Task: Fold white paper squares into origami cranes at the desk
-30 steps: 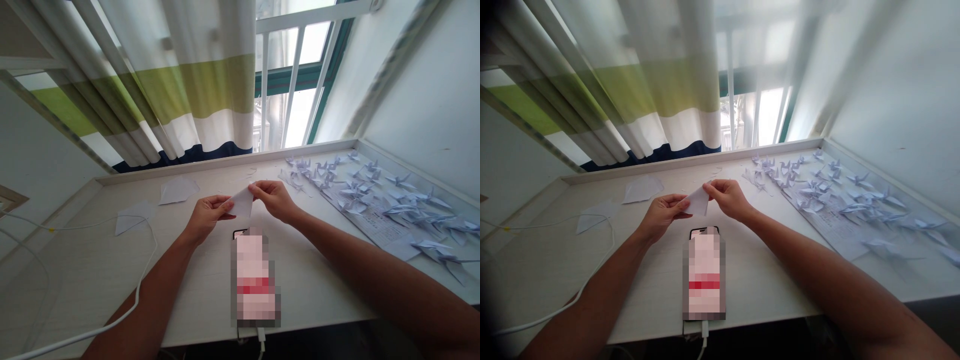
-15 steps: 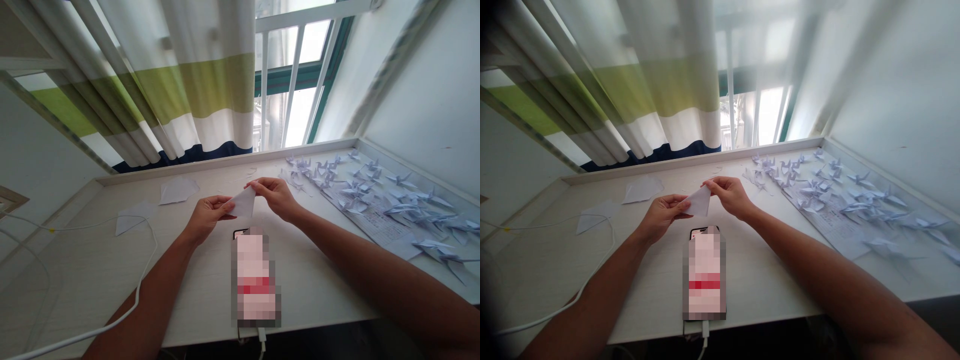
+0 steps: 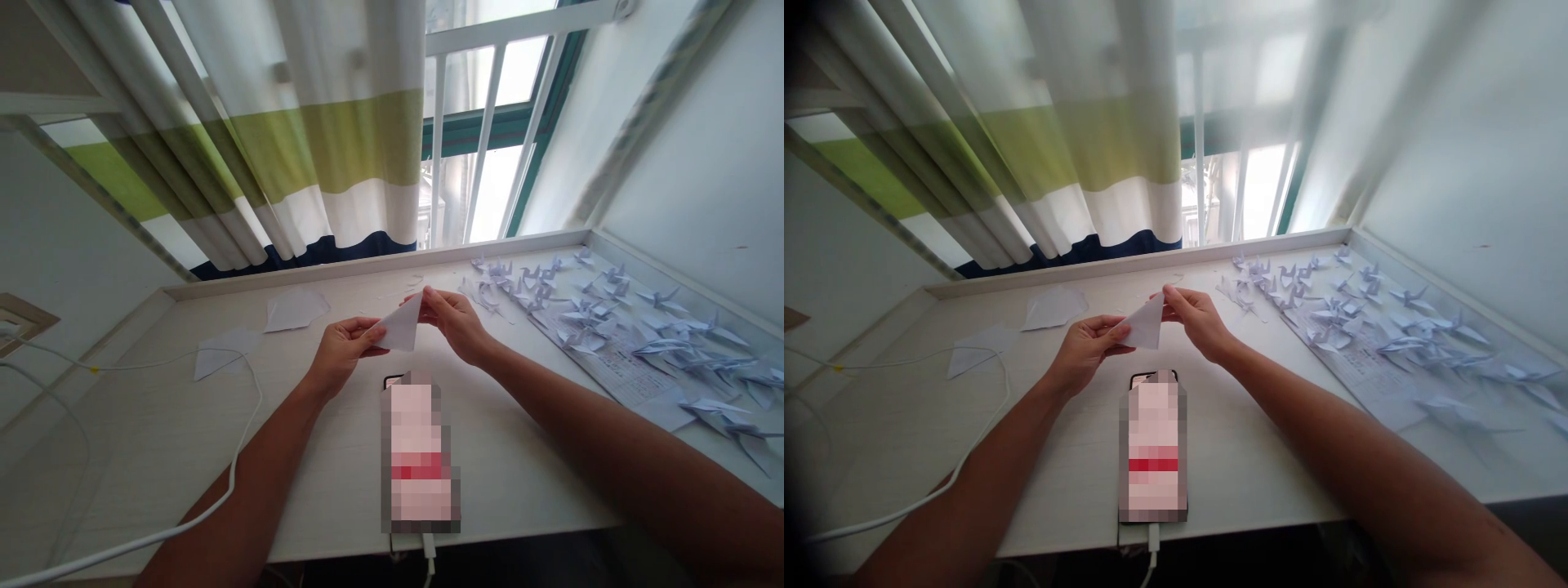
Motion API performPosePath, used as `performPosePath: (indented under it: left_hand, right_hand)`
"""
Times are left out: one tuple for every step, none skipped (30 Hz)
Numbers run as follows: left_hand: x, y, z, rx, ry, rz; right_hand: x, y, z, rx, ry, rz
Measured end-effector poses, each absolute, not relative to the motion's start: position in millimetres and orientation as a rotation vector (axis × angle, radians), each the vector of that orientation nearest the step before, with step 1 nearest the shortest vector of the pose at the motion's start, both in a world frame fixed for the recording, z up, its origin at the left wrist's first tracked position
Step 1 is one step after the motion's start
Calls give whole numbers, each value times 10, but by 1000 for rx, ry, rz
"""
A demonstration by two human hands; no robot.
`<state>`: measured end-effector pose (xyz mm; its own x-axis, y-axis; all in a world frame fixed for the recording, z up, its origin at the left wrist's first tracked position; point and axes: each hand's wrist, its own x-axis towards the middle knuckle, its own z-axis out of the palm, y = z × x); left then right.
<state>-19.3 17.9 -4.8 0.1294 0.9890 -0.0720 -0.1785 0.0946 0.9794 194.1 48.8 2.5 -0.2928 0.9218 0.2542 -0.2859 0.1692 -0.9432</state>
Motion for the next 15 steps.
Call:
performPosePath:
  left_hand:
    - [-187,174,-48,1071,1017,1136]
    - [-179,166,-47,1073,1011,1132]
    - [-169,158,-45,1078,1005,1129]
    - [-158,150,-42,1083,1002,1126]
    - [-148,142,-39,1091,1002,1124]
    - [-139,135,-35,1101,1003,1124]
    - [-132,130,-33,1114,1006,1122]
    - [-127,127,-31,1130,1011,1124]
    - [-125,126,-30,1148,1018,1130]
    - [-123,126,-30,1164,1026,1139]
    - [-123,127,-31,1179,1037,1150]
    - [-123,129,-33,1191,1050,1161]
    - [-122,131,-36,1200,1062,1169]
    - [-121,133,-40,1205,1070,1175]
    - [-119,135,-45,1210,1073,1176]
  right_hand:
    - [1936,483,18,-711,-1377,1356]
    - [1932,476,9,-745,-1416,1318]
    - [1929,470,1,-775,-1447,1277]
    - [1927,465,-6,-797,-1466,1243]
    - [1927,461,-11,-810,-1474,1222]
    - [1927,458,-14,-815,-1475,1215]
    - [1927,456,-15,-816,-1473,1217]
    - [1927,453,-14,-817,-1470,1224]
    - [1925,449,-12,-820,-1468,1233]
    - [1920,444,-10,-823,-1466,1238]
    - [1913,437,-8,-826,-1464,1239]
    - [1904,429,-8,-828,-1462,1239]
    - [1892,420,-10,-830,-1460,1240]
    - [1879,411,-15,-832,-1460,1244]
    - [1864,402,-22,-834,-1462,1252]
